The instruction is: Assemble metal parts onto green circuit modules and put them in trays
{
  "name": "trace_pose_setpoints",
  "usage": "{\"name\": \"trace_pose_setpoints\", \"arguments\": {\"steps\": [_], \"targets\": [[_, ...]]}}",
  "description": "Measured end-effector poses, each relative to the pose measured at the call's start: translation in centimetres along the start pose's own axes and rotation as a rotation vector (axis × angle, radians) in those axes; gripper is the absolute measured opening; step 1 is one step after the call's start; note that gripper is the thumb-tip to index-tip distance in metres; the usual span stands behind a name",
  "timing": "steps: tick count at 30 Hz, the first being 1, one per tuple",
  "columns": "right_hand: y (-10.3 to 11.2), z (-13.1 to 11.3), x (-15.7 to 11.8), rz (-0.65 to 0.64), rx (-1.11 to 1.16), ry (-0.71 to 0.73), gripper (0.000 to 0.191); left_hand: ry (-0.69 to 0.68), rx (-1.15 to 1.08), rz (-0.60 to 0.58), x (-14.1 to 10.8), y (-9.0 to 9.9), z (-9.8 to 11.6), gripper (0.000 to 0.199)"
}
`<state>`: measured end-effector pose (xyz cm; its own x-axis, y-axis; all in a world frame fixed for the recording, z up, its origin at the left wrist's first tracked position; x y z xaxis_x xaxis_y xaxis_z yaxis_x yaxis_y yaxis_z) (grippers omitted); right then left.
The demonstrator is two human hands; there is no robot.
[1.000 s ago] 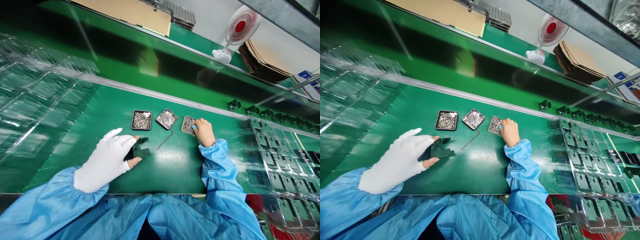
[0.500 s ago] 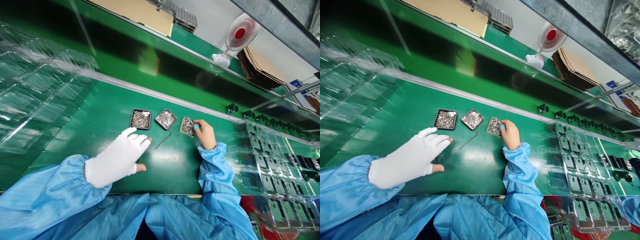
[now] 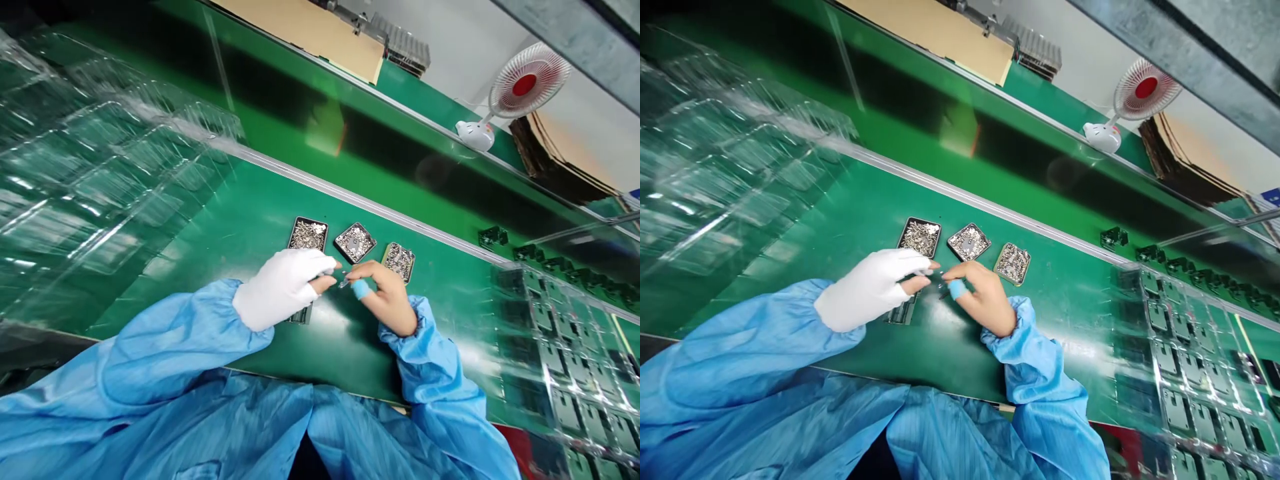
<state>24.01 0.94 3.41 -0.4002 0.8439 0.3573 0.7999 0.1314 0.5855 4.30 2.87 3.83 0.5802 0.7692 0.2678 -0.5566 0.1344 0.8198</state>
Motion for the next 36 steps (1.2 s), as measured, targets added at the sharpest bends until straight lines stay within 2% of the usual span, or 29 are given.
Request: {"name": "trace_pose_setpoints", "arguments": {"steps": [2,4,7,9,11,13,16,18,20,23,26,28,30,33,36], "targets": [[-1.3,-0.5,0.4,-0.011,0.103,-0.029,0.010,0.002,0.048,-0.007,0.6,-0.5,0.3,0.026],[-2.5,-0.3,0.6,0.043,0.243,-0.140,0.006,0.022,0.141,0.029,0.8,-0.8,0.6,0.026],[-4.0,0.5,0.5,0.106,0.504,-0.300,0.017,0.003,0.344,0.131,0.9,-1.2,1.1,0.024],[-4.3,0.9,0.4,0.098,0.623,-0.339,0.027,-0.051,0.446,0.183,0.8,-1.3,1.3,0.023],[-3.2,1.6,0.0,0.056,0.610,-0.344,0.029,-0.074,0.475,0.216,0.8,-1.1,1.2,0.024],[-0.8,2.9,-0.5,0.083,0.385,-0.334,0.022,-0.026,0.431,0.224,0.7,-0.4,0.5,0.025],[3.7,5.9,-1.6,0.254,-0.192,-0.306,0.015,0.090,0.205,0.207,0.2,1.0,-1.1,0.026],[5.5,7.6,-2.1,0.219,-0.467,-0.293,0.020,0.151,0.047,0.195,-0.4,1.6,-2.0,0.025],[5.8,8.0,-2.2,0.153,-0.608,-0.257,0.023,0.169,0.006,0.201,-1.0,1.9,-2.3,0.026],[3.7,5.3,-1.5,0.155,-0.534,-0.141,0.019,0.058,0.144,0.198,-1.6,1.5,-1.7,0.027],[-0.1,1.0,-0.1,0.053,-0.195,-0.062,0.017,-0.089,0.338,0.197,-1.8,0.6,-0.5,0.028],[-2.4,-1.1,0.8,-0.004,-0.059,-0.023,0.010,-0.156,0.422,0.247,-2.0,0.1,0.2,0.026],[-3.8,-2.0,1.3,-0.017,-0.019,0.006,0.008,-0.180,0.452,0.300,-2.4,-0.2,0.4,0.024],[-4.5,-1.8,1.4,-0.026,-0.026,0.010,0.009,-0.120,0.311,0.294,-3.2,-0.2,-0.4,0.023],[-4.5,-1.3,1.2,-0.007,-0.009,-0.018,0.009,0.084,-0.074,0.206,-4.0,-0.6,-2.3,0.031]]}}
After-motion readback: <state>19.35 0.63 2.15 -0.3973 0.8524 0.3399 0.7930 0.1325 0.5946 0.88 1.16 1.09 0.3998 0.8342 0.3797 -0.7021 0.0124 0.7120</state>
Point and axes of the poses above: each hand's wrist, its own x-axis towards the middle knuckle, its own y-axis out of the back of the hand, z = x × y, the point moved 2 cm from there along x, towards the middle knuckle, and after that the axes turned 1 degree about y, right-handed, at the moved point
